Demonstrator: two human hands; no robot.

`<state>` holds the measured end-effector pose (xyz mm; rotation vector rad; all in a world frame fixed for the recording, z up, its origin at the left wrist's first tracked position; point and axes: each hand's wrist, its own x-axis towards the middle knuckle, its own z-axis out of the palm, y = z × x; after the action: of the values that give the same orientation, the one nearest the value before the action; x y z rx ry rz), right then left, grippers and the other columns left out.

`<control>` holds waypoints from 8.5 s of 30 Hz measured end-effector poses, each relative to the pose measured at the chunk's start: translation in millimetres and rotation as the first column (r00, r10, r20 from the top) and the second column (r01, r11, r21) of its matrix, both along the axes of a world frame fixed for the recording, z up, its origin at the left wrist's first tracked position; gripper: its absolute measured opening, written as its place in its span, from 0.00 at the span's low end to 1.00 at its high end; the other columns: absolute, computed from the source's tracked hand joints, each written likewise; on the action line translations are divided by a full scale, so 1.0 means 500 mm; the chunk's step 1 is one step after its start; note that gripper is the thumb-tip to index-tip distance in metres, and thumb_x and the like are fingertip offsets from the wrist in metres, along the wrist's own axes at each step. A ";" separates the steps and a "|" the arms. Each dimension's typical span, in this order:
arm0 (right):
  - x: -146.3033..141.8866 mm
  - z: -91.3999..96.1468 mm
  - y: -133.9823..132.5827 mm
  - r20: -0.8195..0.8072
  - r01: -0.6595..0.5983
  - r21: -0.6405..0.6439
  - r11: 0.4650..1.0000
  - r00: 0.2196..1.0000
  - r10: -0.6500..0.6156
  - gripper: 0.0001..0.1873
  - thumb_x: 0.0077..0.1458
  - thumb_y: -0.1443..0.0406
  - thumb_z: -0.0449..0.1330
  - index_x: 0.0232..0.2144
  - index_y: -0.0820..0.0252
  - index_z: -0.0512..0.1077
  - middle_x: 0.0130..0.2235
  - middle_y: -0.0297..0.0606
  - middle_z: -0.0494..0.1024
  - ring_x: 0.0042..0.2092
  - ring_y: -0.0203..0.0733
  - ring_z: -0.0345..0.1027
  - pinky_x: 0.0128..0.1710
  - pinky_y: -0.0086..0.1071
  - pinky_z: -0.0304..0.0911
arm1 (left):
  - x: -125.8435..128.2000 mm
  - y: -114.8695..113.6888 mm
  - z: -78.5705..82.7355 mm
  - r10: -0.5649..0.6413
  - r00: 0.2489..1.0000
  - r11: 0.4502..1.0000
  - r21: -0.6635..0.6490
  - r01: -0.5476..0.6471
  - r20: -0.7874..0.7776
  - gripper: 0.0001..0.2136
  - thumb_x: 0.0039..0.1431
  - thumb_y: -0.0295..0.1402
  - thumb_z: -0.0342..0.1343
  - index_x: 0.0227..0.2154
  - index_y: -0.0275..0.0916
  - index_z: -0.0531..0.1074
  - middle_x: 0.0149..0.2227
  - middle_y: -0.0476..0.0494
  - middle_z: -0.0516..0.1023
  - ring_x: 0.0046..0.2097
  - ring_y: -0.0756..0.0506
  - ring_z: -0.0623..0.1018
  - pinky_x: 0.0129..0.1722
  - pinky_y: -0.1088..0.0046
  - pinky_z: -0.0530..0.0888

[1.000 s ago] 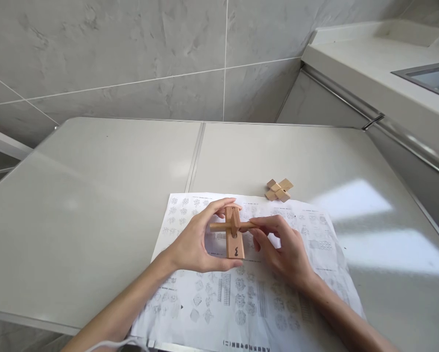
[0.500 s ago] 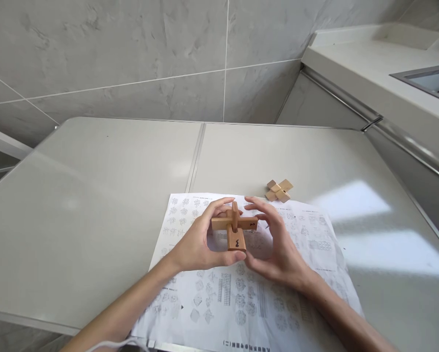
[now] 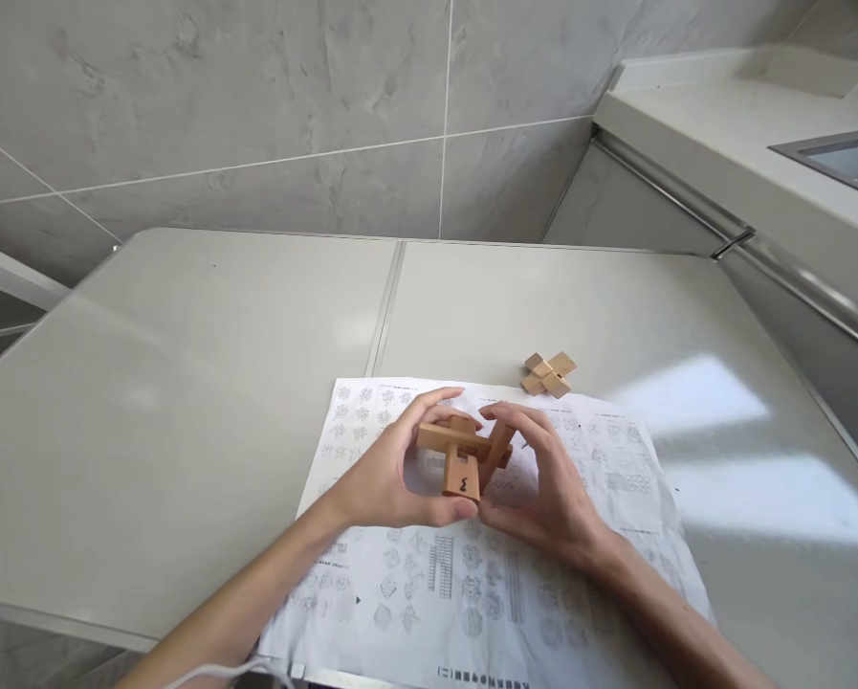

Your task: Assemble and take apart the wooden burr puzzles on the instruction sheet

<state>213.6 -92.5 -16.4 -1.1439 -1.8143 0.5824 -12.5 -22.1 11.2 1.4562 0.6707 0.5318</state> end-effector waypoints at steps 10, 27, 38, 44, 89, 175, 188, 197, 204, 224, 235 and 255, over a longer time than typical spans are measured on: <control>0.009 -0.021 0.007 0.033 0.086 -0.125 0.988 0.996 -0.083 0.49 0.63 0.73 0.63 0.77 0.40 0.47 0.50 0.41 0.71 0.43 0.48 0.75 0.47 0.51 0.80 | -0.025 0.020 0.005 0.175 0.979 0.982 -0.097 -0.165 0.106 0.50 0.46 0.52 0.80 0.70 0.51 0.63 0.67 0.34 0.73 0.67 0.30 0.73 0.68 0.49 0.69; -0.002 -0.011 0.007 0.327 -0.034 -0.078 0.996 0.943 0.058 0.10 0.65 0.73 0.62 0.43 0.55 0.68 0.46 0.43 0.72 0.45 0.52 0.66 0.44 0.46 0.71 | -0.014 0.008 -0.003 0.101 0.972 0.989 -0.130 -0.074 0.211 0.50 0.48 0.59 0.76 0.70 0.50 0.62 0.67 0.33 0.73 0.68 0.29 0.73 0.67 0.52 0.68; 0.000 -0.017 0.008 0.300 0.074 -0.094 0.993 0.953 -0.042 0.09 0.71 0.69 0.59 0.51 0.53 0.71 0.55 0.48 0.71 0.49 0.54 0.70 0.45 0.48 0.74 | -0.014 0.008 -0.012 0.065 0.981 0.997 -0.044 -0.058 0.185 0.51 0.49 0.52 0.79 0.72 0.49 0.58 0.67 0.30 0.73 0.70 0.28 0.71 0.70 0.43 0.64; 0.008 -0.004 0.010 0.080 0.110 -0.083 0.990 0.991 -0.103 0.17 0.72 0.65 0.60 0.60 0.51 0.69 0.54 0.46 0.74 0.52 0.52 0.72 0.48 0.44 0.74 | -0.010 0.000 -0.006 0.057 0.997 0.991 0.121 -0.063 0.055 0.51 0.52 0.43 0.78 0.73 0.52 0.54 0.67 0.33 0.72 0.71 0.28 0.70 0.69 0.40 0.66; -0.002 -0.005 0.002 -0.010 0.269 -0.155 0.951 0.962 -0.274 0.05 0.72 0.66 0.59 0.41 0.54 0.75 0.29 0.31 0.80 0.30 0.41 0.74 0.33 0.35 0.70 | 0.013 -0.015 -0.030 0.152 0.975 0.518 0.853 0.062 -0.164 0.32 0.69 0.28 0.65 0.70 0.59 0.64 0.63 0.42 0.74 0.67 0.34 0.67 0.65 0.43 0.73; 0.024 -0.024 0.015 0.345 0.227 -0.049 0.973 0.918 -0.197 0.09 0.69 0.63 0.56 0.45 0.56 0.75 0.40 0.42 0.83 0.40 0.50 0.77 0.39 0.41 0.69 | -0.002 0.002 -0.032 0.059 0.937 0.548 0.795 0.258 -0.345 0.40 0.64 0.50 0.69 0.72 0.47 0.56 0.69 0.35 0.70 0.71 0.32 0.69 0.70 0.45 0.70; 0.017 -0.038 0.016 0.314 0.227 -0.029 0.973 0.926 -0.207 0.13 0.75 0.60 0.54 0.54 0.53 0.75 0.49 0.46 0.78 0.49 0.53 0.76 0.45 0.45 0.75 | -0.001 0.006 -0.033 0.121 0.920 0.581 0.778 0.239 -0.373 0.38 0.58 0.55 0.71 0.66 0.44 0.67 0.62 0.37 0.77 0.65 0.32 0.73 0.66 0.47 0.72; 0.013 -0.031 0.015 0.234 0.291 -0.099 0.951 0.936 -0.262 0.14 0.73 0.60 0.54 0.58 0.52 0.68 0.52 0.47 0.76 0.51 0.53 0.76 0.49 0.46 0.75 | -0.016 0.017 -0.029 0.345 0.843 0.561 0.811 0.167 -0.412 0.23 0.70 0.44 0.64 0.62 0.41 0.70 0.61 0.35 0.76 0.62 0.33 0.75 0.63 0.48 0.75; 0.011 -0.033 0.015 0.223 0.285 -0.139 0.949 0.942 -0.250 0.13 0.73 0.58 0.54 0.56 0.51 0.68 0.53 0.46 0.77 0.51 0.52 0.76 0.49 0.45 0.75 | -0.025 0.020 -0.037 0.373 0.819 0.546 0.817 0.186 -0.435 0.28 0.75 0.46 0.57 0.71 0.43 0.60 0.71 0.36 0.71 0.73 0.33 0.67 0.71 0.46 0.67; 0.009 -0.038 0.013 0.222 0.295 -0.182 0.938 0.942 -0.252 0.13 0.74 0.56 0.54 0.53 0.51 0.72 0.50 0.46 0.78 0.48 0.52 0.77 0.42 0.42 0.76 | -0.100 0.054 -0.044 0.643 0.659 0.488 0.872 0.041 -0.390 0.27 0.75 0.46 0.56 0.69 0.39 0.64 0.69 0.31 0.72 0.72 0.28 0.68 0.69 0.40 0.69; 0.014 -0.028 0.018 0.143 0.312 -0.214 0.926 0.947 -0.286 0.10 0.73 0.58 0.55 0.48 0.51 0.75 0.44 0.43 0.80 0.39 0.48 0.76 0.36 0.39 0.74 | -0.027 -0.006 0.016 0.251 0.948 0.914 0.372 -0.164 -0.197 0.14 0.78 0.43 0.52 0.42 0.43 0.79 0.40 0.44 0.85 0.38 0.45 0.82 0.39 0.67 0.79; 0.055 0.001 0.046 -0.127 0.502 -0.470 0.726 0.775 -0.619 0.22 0.70 0.46 0.59 0.55 0.52 0.70 0.24 0.26 0.73 0.25 0.42 0.66 0.24 0.31 0.62 | -0.010 0.002 -0.002 0.270 0.959 0.937 -0.252 -0.241 0.084 0.15 0.71 0.47 0.63 0.37 0.39 0.74 0.32 0.49 0.74 0.30 0.51 0.71 0.34 0.70 0.70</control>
<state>240.9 -69.7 -16.1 -1.7231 -1.0240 0.7253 -17.4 -21.2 10.3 1.1084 0.8079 0.7073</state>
